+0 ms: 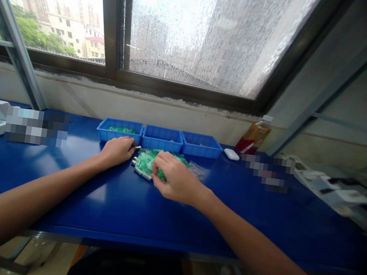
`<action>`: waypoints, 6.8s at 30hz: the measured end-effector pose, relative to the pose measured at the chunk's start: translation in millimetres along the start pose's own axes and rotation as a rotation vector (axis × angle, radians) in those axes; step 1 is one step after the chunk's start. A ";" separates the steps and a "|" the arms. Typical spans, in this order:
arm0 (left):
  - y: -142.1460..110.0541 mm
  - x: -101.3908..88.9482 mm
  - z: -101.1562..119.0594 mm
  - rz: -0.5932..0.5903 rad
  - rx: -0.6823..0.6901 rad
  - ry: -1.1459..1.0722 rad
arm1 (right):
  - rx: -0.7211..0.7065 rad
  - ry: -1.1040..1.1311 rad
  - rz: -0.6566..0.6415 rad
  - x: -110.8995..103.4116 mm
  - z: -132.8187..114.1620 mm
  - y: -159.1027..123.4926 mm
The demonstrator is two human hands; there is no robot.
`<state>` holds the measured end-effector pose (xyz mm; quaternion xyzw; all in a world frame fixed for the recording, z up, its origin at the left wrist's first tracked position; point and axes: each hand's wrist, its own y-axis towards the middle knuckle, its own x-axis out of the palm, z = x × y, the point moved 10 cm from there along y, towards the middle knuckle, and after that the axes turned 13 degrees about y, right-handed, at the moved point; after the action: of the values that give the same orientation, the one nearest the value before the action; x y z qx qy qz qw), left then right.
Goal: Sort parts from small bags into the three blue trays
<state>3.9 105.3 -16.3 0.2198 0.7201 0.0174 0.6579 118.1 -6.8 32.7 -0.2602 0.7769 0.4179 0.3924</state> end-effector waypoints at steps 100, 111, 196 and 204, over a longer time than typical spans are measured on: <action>-26.8 -28.9 38.8 -0.172 0.382 -0.169 | 0.422 -0.373 0.536 -64.8 132.8 -26.4; -36.1 -83.1 63.7 0.053 0.425 -0.349 | -0.060 -0.107 0.282 -21.2 15.7 0.7; -48.4 -98.8 68.2 0.418 0.434 -0.347 | 0.280 0.427 0.309 -14.4 41.9 -1.7; -39.8 -87.4 66.9 0.273 0.395 -0.313 | 0.107 0.035 0.297 -24.2 27.6 -0.3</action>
<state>59.5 22.1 44.3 0.4389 0.5631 -0.0690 0.6969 142.6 18.5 43.1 -0.1283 0.8347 0.4249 0.3260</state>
